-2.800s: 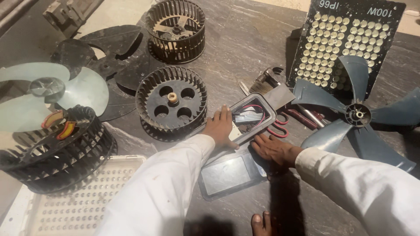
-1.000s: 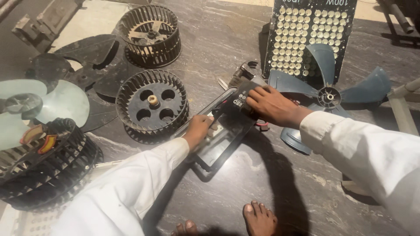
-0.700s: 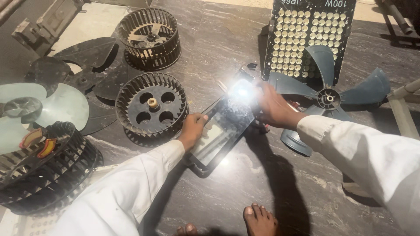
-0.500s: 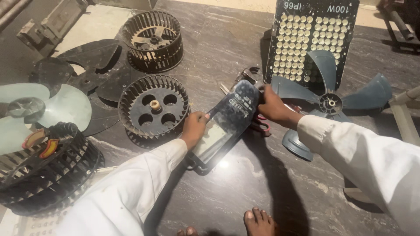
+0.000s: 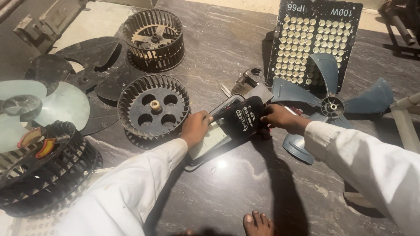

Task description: The person uses red-handled scissors to cut and remove a wire from a cylindrical fan component. They then inspect the component, move other fan parts aside, and open a portable LED light to illuminate the workspace.

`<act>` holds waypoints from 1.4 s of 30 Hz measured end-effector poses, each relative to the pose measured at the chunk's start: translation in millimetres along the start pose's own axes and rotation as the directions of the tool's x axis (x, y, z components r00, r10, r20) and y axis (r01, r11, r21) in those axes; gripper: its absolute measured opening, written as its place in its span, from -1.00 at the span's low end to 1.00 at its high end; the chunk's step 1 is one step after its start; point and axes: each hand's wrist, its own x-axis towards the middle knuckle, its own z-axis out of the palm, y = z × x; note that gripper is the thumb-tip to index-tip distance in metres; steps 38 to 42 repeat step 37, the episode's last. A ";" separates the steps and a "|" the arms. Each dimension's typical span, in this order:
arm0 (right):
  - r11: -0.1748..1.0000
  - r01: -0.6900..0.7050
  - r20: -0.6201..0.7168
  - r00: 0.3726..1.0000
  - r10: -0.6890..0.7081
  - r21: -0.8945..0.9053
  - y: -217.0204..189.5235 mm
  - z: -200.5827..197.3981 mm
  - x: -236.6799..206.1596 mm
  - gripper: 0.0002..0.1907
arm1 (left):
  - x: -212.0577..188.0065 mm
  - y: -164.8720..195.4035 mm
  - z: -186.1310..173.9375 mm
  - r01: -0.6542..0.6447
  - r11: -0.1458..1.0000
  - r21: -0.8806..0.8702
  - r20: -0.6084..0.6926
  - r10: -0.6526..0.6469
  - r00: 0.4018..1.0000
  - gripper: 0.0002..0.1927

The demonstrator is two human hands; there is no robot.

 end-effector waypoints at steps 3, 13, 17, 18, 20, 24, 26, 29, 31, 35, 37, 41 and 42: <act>1.000 0.000 0.000 1.000 0.000 0.015 2.4 -0.3 1.2 -0.64 | 2.9 -3.3 2.4 -0.006 1.000 0.018 -0.024 0.007 1.000 -0.77; 0.994 0.031 -0.053 0.998 -0.026 0.100 2.3 1.4 5.1 -0.66 | 13.7 -29.1 8.5 0.064 0.992 -0.106 0.013 -0.062 0.998 -0.75; 0.983 0.019 -0.026 1.000 -0.014 0.184 2.2 -1.8 5.7 -0.65 | 16.3 -44.0 10.4 0.082 0.992 -0.093 0.031 -0.080 0.996 -0.72; 0.981 0.015 -0.027 1.000 -0.010 0.194 2.6 -1.2 5.4 -0.63 | 17.0 -47.2 12.2 0.091 0.991 -0.102 0.039 -0.087 0.995 -0.72; 0.973 -0.016 -0.032 0.999 0.024 0.229 1.5 -0.1 5.8 -0.61 | 22.4 -52.3 14.3 0.239 0.946 -0.219 0.175 -0.203 0.963 -0.75; 0.958 -0.070 -0.045 0.995 0.085 0.277 -1.5 -4.0 3.0 -0.60 | 32.2 -58.8 24.2 0.391 0.889 -0.239 0.370 -0.289 0.883 -0.68; 0.956 -0.060 -0.040 0.996 0.075 0.288 -3.1 -5.6 2.5 -0.61 | 35.0 -64.4 25.6 0.486 0.833 -0.265 0.495 -0.315 0.810 -0.73; 0.943 -0.057 -0.028 0.997 0.070 0.329 -5.3 -9.6 5.0 -0.64 | 40.1 -70.6 27.9 0.531 0.824 -0.198 0.594 -0.330 0.734 -0.72; 0.929 -0.069 -0.031 0.996 0.087 0.364 -8.6 -11.1 9.7 -0.67 | 43.7 -71.2 26.9 0.558 0.811 -0.175 0.637 -0.338 0.693 -0.73; 0.805 0.061 0.063 0.991 -0.120 0.590 -6.3 -22.2 12.4 -0.64 | 33.7 -63.8 9.1 0.747 0.576 -0.331 0.857 -0.148 0.494 -0.73; 0.746 0.100 0.124 0.963 -0.239 0.659 1.2 -28.6 13.7 -0.42 | -46.8 -73.4 3.9 0.805 0.466 -0.367 0.904 -0.026 0.427 -0.68; 0.746 0.100 0.124 0.963 -0.239 0.659 1.2 -28.6 13.7 -0.42 | -46.8 -73.4 3.9 0.805 0.466 -0.367 0.904 -0.026 0.427 -0.68; 0.746 0.100 0.124 0.963 -0.239 0.659 1.2 -28.6 13.7 -0.42 | -46.8 -73.4 3.9 0.805 0.466 -0.367 0.904 -0.026 0.427 -0.68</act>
